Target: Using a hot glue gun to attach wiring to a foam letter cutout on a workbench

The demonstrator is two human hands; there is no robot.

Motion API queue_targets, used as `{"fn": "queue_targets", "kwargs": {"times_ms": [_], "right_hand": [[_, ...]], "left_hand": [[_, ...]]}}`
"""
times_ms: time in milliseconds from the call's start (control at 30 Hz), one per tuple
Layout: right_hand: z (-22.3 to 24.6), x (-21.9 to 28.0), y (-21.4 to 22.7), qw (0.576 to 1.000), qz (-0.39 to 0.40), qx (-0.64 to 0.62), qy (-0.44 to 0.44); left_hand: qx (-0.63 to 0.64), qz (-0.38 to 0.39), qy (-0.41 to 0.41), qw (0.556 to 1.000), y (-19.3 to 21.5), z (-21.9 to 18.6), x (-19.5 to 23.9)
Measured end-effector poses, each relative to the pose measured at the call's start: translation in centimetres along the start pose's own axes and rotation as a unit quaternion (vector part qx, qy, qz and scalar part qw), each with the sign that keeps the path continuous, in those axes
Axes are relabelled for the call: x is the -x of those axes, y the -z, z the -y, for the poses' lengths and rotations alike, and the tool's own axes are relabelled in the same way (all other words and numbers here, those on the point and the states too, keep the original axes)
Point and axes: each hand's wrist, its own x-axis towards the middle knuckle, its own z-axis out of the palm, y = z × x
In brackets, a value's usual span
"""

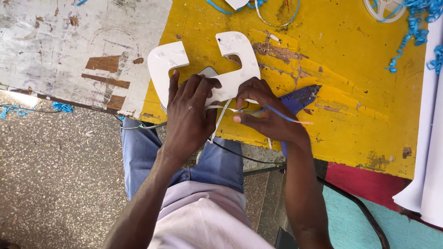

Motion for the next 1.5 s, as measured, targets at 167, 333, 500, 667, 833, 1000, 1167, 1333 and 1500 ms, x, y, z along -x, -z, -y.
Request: {"fn": "queue_targets", "kwargs": {"times_ms": [167, 333, 500, 667, 833, 1000, 1167, 1333, 1500], "right_hand": [[-0.1, 2.0, -0.1, 0.998, -0.015, -0.047, -0.024], [-2.0, 3.6, -0.8, 0.99, -0.047, -0.128, -0.031], [1.6, 4.6, -0.4, 0.976, -0.055, -0.208, -0.014], [-0.8, 6.5, -1.0, 0.949, -0.118, -0.286, 0.052], [-1.3, 8.0, -0.8, 0.937, -0.171, -0.299, 0.06], [-5.0, 7.8, -0.5, 0.904, -0.187, -0.366, 0.114], [-6.7, 7.1, -1.2, 0.86, -0.2, -0.452, 0.125], [-7.4, 6.9, -0.3, 0.832, -0.21, -0.495, 0.14], [-9.6, 8.1, 1.5, 0.797, -0.225, -0.537, 0.16]], "left_hand": [[-0.014, 0.023, 0.006, 1.0, 0.6, 0.0, -0.1], [-0.005, 0.073, 0.016, 0.997, 1.8, 0.2, -0.6], [0.021, 0.13, -0.075, 0.988, 4.4, 0.1, -1.5], [0.086, 0.143, -0.027, 0.986, 5.8, 0.4, -2.0], [0.015, 0.132, -0.024, 0.991, 5.5, 2.9, -1.8], [0.002, 0.17, 0.05, 0.984, 5.7, 3.3, -2.4], [0.015, 0.099, 0.035, 0.994, 6.1, 3.4, -2.3], [0.005, 0.016, 0.039, 0.999, 6.9, 4.4, -1.5], [0.019, -0.134, 0.078, 0.988, 8.0, 8.9, 0.1]]}}
